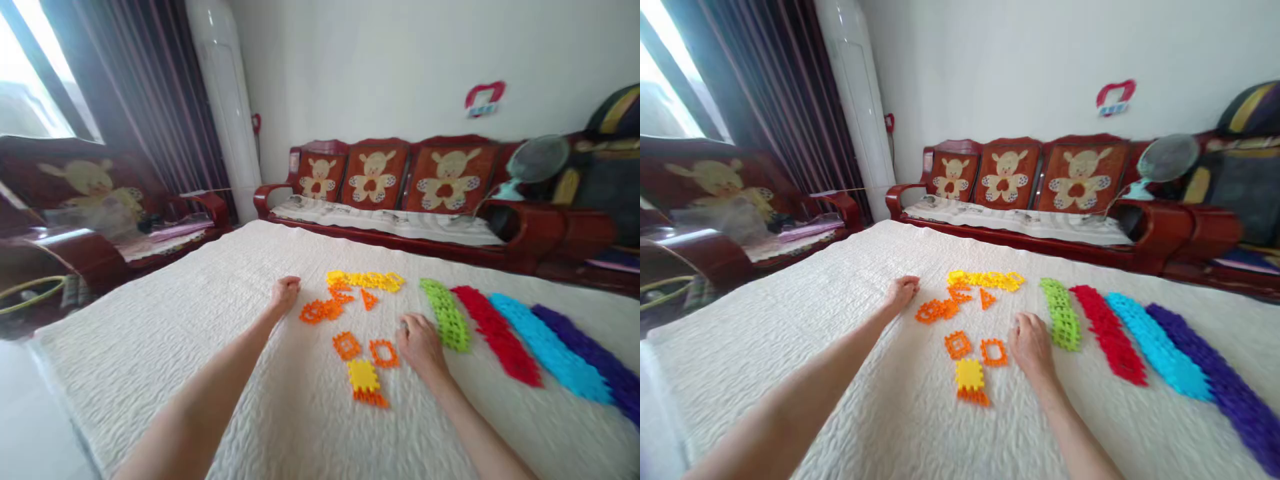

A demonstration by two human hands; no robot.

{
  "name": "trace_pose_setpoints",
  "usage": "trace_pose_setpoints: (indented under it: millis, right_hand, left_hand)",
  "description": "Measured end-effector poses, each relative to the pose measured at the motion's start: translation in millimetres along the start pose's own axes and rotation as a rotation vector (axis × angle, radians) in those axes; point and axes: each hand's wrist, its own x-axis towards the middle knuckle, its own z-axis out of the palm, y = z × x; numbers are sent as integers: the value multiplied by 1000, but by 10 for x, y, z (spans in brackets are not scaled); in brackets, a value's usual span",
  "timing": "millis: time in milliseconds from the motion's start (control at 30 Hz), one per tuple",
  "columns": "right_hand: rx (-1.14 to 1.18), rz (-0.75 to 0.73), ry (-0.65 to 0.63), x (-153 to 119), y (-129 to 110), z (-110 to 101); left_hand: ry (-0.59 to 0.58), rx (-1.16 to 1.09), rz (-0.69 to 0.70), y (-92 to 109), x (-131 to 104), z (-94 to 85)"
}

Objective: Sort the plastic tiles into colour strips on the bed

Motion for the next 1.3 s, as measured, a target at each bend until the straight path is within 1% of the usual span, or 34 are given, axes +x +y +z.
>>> trace_pose_setpoints:
  millis: [100, 200, 400, 533, 800, 867, 1000, 1067, 1133, 1167, 1233, 1300]
  right_hand:
    - [16, 21, -8, 20, -56, -52]
    - [40, 39, -6, 28, -90, -86]
    - [105, 126, 1, 32, -84, -86]
    - [146, 178, -1, 48, -63, -73]
    - [225, 295, -9, 108, -50, -76]
    - [232, 290, -3, 117, -62, -77]
    - [270, 195, 22, 116, -92, -74]
    - [283, 172, 24, 116, -99, -68]
    - [286, 176, 19, 119, -98, -62]
    - [286, 179, 16, 121, -97, -59]
    - [282, 183, 12, 125, -94, -54]
    - [277, 182, 8, 127, -92, -52]
  left_hand:
    - [32, 23, -4, 14, -174, -113]
    - [65, 18, -9, 20, -256, -153]
    - [100, -52, -16, -21, -231, -115]
    - [103, -76, -10, -46, -222, -121]
    - [89, -85, -8, 5, -254, -144]
    - [83, -83, -6, -3, -246, -145]
    - [80, -67, 0, -10, -252, -157]
    - [110, -34, 60, 56, -304, -171]
    - [122, 11, 196, 205, -409, -186]
    - [95, 31, 279, 311, -480, -191]
    - [-61, 75, 413, 558, -651, -190]
    - [-339, 167, 519, 801, -832, -167]
